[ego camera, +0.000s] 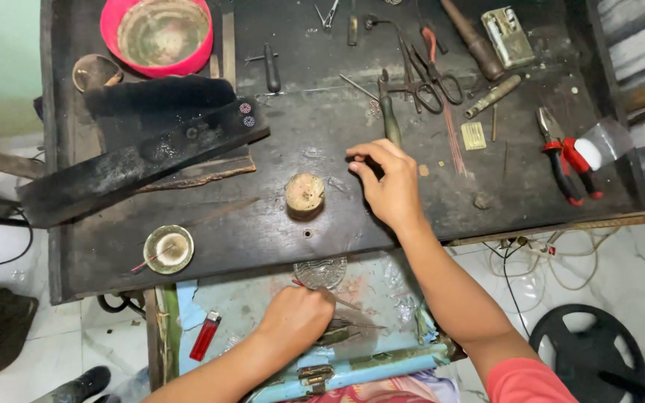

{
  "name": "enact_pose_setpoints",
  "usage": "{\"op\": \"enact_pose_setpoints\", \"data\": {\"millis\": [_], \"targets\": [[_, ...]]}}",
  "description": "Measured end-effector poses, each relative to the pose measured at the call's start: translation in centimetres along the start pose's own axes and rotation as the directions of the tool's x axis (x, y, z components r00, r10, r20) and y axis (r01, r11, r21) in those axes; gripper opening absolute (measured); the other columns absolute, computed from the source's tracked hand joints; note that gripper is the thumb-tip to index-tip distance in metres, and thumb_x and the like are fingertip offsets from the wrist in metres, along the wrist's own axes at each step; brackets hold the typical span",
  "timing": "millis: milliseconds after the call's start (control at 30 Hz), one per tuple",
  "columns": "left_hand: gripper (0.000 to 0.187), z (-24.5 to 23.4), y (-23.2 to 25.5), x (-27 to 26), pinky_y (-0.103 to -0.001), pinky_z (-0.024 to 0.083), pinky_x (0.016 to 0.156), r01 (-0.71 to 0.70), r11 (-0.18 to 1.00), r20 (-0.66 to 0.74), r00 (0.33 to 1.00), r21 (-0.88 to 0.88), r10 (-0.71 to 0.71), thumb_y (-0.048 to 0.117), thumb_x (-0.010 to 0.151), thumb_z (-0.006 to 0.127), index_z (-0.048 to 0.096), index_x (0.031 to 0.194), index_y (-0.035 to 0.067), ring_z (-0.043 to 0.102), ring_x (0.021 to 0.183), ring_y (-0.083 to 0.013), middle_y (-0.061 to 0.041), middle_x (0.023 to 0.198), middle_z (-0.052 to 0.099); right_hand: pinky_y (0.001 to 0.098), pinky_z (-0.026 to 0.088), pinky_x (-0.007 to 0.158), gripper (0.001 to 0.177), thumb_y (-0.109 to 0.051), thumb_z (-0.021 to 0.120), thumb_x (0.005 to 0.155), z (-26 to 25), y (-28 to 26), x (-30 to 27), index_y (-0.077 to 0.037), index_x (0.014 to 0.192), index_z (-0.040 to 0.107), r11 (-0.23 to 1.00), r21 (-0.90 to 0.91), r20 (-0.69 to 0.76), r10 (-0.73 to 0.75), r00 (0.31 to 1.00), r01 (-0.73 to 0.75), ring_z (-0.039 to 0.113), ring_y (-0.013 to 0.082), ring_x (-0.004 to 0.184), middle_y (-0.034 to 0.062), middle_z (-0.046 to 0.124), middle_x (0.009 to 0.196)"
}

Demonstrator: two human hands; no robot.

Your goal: Soldering and shaping a small jewelry component using a blowtorch and hand tools on a workbench.

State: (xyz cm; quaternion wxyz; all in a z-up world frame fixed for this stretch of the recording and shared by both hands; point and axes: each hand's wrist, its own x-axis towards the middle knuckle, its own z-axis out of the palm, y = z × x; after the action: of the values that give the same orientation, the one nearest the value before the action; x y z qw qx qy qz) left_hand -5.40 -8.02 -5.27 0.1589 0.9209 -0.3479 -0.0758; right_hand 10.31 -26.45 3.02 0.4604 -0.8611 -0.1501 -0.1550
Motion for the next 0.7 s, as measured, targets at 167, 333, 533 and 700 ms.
{"op": "enact_pose_setpoints", "data": {"millis": [167,333,533,700], "targets": [[0.017,-0.1,0.1,0.4,-0.046,0.051,0.048,-0.024,1.000,0.017,1.000,-0.003,0.024,0.014,0.087,0.058,0.067,0.078,0.003,0.066,0.052,-0.0362,-0.016,0.072,0.070,0.0267,0.055,0.077,0.024,0.007,0.074,0.084,-0.2,-1.5,-0.2,0.004,0.107,0.071,0.985,0.166,-0.052,-0.046,0.998,0.054,0.067,0.0181,0.086,0.0108,0.065,0.110],[0.013,-1.1,0.6,0.4,-0.041,0.051,0.046,-0.117,0.993,-0.038,0.992,0.031,0.118,0.012,0.088,0.057,0.064,0.082,0.001,0.065,0.050,-0.0320,-0.014,0.073,0.069,0.0249,0.052,0.077,0.011,0.001,0.078,0.085,0.0,-2.0,-0.9,0.002,0.095,0.072,0.981,0.192,-0.083,-0.017,0.996,0.032,0.063,0.0140,0.085,0.0096,0.067,0.121],[0.015,0.7,0.0,-0.3,-0.048,0.053,0.053,-0.117,0.992,0.001,0.993,-0.043,0.117,0.014,0.091,0.055,0.062,0.085,0.003,0.068,0.058,-0.0383,-0.015,0.073,0.070,0.0251,0.061,0.078,0.017,0.010,0.071,0.088,0.6,-1.1,-1.7,0.003,0.103,0.067,0.883,0.468,-0.069,0.057,0.996,-0.018,0.073,0.0155,0.083,0.0122,0.076,0.099],[0.008,17.7,-5.6,-0.9,-0.047,0.052,0.039,-0.016,0.986,-0.163,0.986,0.166,0.044,0.027,0.078,0.062,0.070,0.078,0.025,0.065,0.051,-0.0307,0.001,0.070,0.067,0.0230,0.054,0.061,0.018,0.010,0.072,0.087,0.6,-1.8,-1.8,0.002,0.102,0.072,0.872,0.485,-0.095,-0.016,0.995,0.060,0.066,0.0130,0.067,0.0087,0.074,0.088]]}}
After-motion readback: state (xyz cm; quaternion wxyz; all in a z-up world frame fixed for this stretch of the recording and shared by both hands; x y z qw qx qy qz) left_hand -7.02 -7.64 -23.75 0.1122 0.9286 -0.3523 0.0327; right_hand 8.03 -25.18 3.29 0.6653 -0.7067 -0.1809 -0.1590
